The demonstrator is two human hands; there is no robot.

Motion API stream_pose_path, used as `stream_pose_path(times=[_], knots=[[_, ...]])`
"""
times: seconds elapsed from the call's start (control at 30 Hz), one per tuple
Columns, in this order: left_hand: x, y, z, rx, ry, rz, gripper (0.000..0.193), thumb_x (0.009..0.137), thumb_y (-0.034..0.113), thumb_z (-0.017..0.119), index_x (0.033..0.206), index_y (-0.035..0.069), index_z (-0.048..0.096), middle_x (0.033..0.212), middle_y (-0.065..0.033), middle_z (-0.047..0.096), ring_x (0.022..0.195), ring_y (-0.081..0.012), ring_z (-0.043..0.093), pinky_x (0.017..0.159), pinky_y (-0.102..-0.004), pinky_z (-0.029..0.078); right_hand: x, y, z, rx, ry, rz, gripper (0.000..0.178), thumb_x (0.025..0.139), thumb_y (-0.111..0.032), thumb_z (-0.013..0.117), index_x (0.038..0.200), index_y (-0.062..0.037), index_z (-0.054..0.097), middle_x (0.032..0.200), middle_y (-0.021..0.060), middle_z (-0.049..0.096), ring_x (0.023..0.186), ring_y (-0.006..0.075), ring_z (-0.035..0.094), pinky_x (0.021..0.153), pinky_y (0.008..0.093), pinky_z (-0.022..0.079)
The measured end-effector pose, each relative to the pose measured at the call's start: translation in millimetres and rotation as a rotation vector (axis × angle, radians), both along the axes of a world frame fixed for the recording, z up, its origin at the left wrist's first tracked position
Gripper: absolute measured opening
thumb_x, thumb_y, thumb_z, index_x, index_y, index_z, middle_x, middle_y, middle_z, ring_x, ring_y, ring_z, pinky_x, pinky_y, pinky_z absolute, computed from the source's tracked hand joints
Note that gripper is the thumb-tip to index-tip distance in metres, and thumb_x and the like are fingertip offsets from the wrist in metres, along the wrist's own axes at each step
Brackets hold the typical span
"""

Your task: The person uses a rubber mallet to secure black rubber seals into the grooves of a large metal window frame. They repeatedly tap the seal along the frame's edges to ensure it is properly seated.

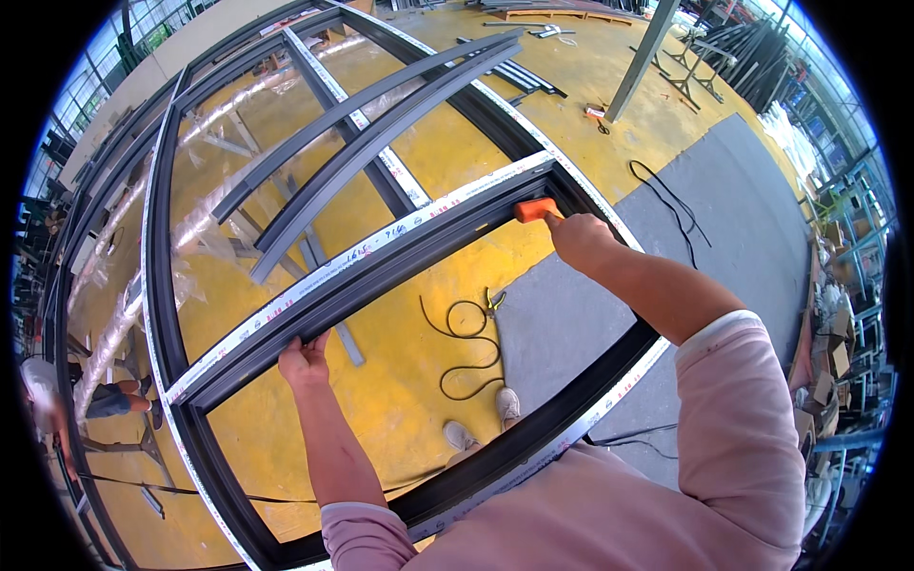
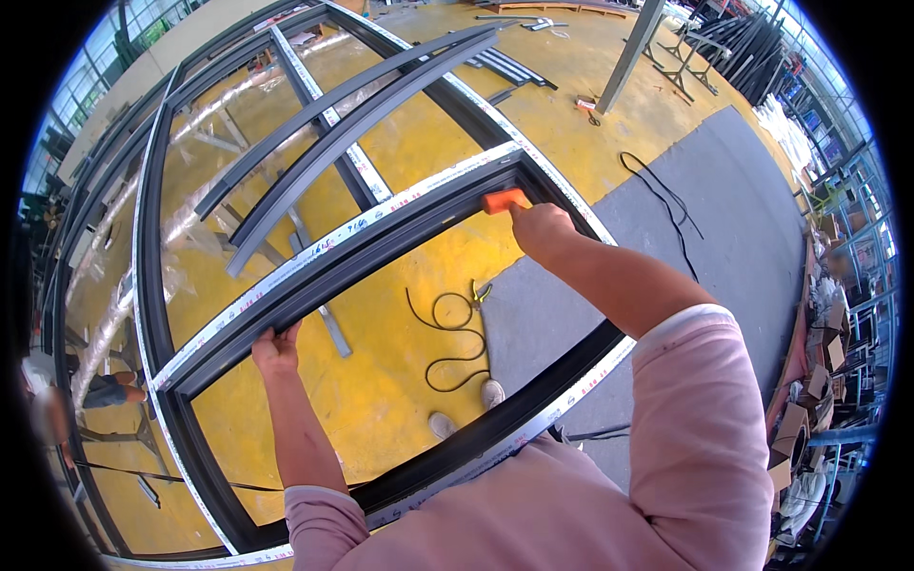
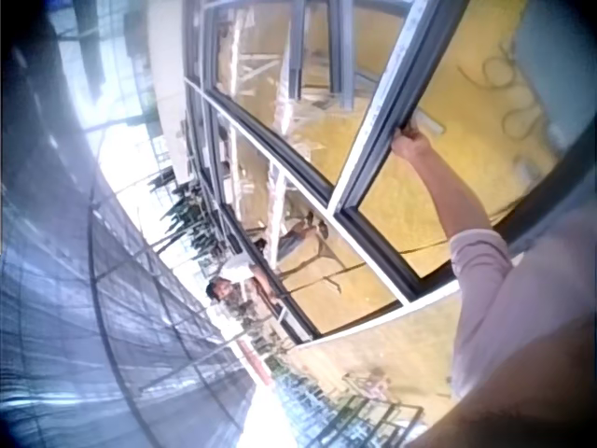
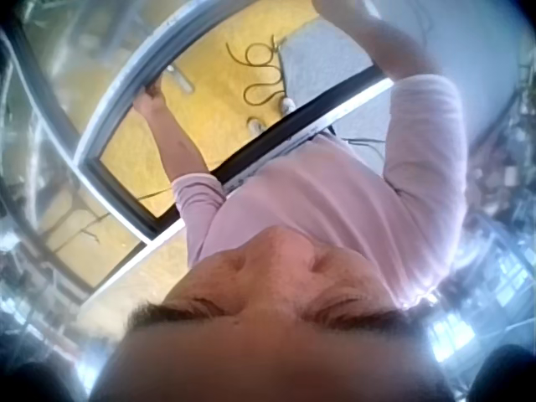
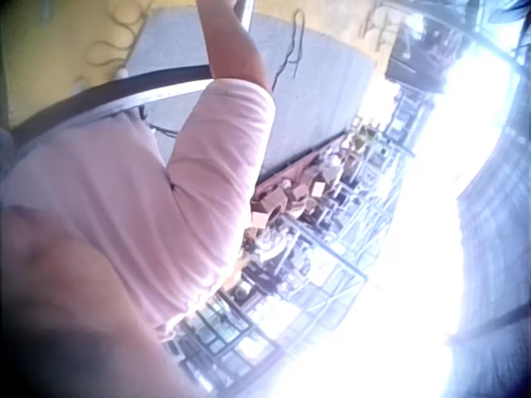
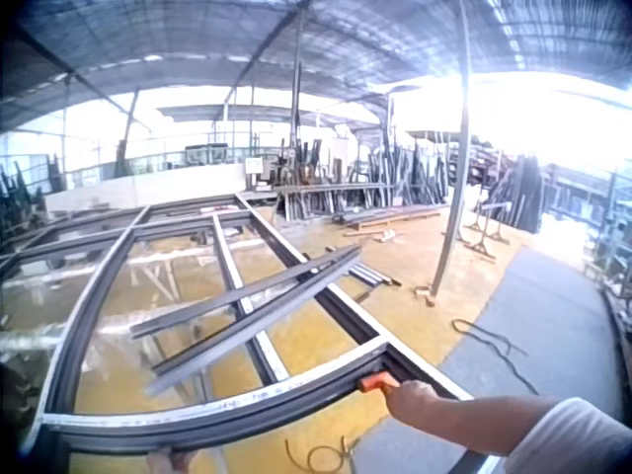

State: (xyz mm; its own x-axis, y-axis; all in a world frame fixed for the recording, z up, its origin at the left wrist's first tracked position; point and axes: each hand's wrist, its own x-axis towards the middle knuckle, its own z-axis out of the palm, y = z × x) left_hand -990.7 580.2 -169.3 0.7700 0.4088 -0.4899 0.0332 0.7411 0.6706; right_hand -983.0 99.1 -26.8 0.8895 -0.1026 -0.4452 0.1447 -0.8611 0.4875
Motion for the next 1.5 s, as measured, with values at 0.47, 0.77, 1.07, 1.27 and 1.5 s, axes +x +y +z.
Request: stream_pose_path(times=[0.47,0.77,1.07,1.27,1.5], knots=[[5.0,10.1,-7.5,-0.059,-0.007,0.027,0.039,0.106,0.007,0.031,0.141,-0.002,0.047,0.144,-0.0236,0.052,0.129,-0.0459,0.055,0.103,-0.0658,0.053,10.3,-6.2,-2.7,-0.055,-0.053,0.011,0.078,0.093,-0.009,0.060,0.163,-0.0209,0.027,0.092,0.0117,0.072,0.077,0.0290,0.074,0.060,0.0417,0.061],[3.8,0.5,-1.7,-0.052,0.013,0.036,0.039,0.107,0.007,0.031,0.141,-0.003,0.047,0.144,-0.0238,0.052,0.129,-0.0447,0.055,0.105,-0.0654,0.051,-26.1,-56.7,-52.7,0.285,0.232,-0.157,0.041,0.092,-0.011,0.055,0.132,-0.0045,0.064,0.106,0.0186,0.074,0.102,0.0348,0.072,0.086,0.0460,0.057],[-3.8,10.1,4.9,-0.024,-0.006,0.038,0.041,0.108,0.005,0.025,0.145,-0.002,0.041,0.148,-0.0237,0.047,0.134,-0.0456,0.050,0.110,-0.0673,0.046,-6.3,-33.2,-87.9,0.713,-0.399,-0.507,0.031,0.094,-0.018,0.057,0.121,-0.0063,0.066,0.118,0.0202,0.071,0.111,0.0375,0.068,0.093,0.0463,0.054],[-0.6,-3.4,2.3,-0.035,-0.017,0.032,0.041,0.108,0.006,0.028,0.146,-0.001,0.040,0.148,-0.0248,0.047,0.134,-0.0455,0.050,0.110,-0.0671,0.046,-15.2,-57.5,-110.6,0.548,-0.143,-0.469,0.028,0.093,-0.018,0.059,0.118,-0.0093,0.069,0.114,0.0172,0.071,0.110,0.0341,0.067,0.095,0.0445,0.052],[-9.2,-2.3,26.0,-0.338,-0.231,0.103,0.050,0.108,0.030,0.028,0.145,0.004,0.049,0.151,-0.0192,0.049,0.136,-0.0427,0.049,0.112,-0.0652,0.041,12.5,-61.0,-78.8,0.676,-0.265,-0.391,0.028,0.090,-0.020,0.061,0.113,-0.0056,0.069,0.103,0.0196,0.073,0.101,0.0377,0.070,0.087,0.0461,0.055]])
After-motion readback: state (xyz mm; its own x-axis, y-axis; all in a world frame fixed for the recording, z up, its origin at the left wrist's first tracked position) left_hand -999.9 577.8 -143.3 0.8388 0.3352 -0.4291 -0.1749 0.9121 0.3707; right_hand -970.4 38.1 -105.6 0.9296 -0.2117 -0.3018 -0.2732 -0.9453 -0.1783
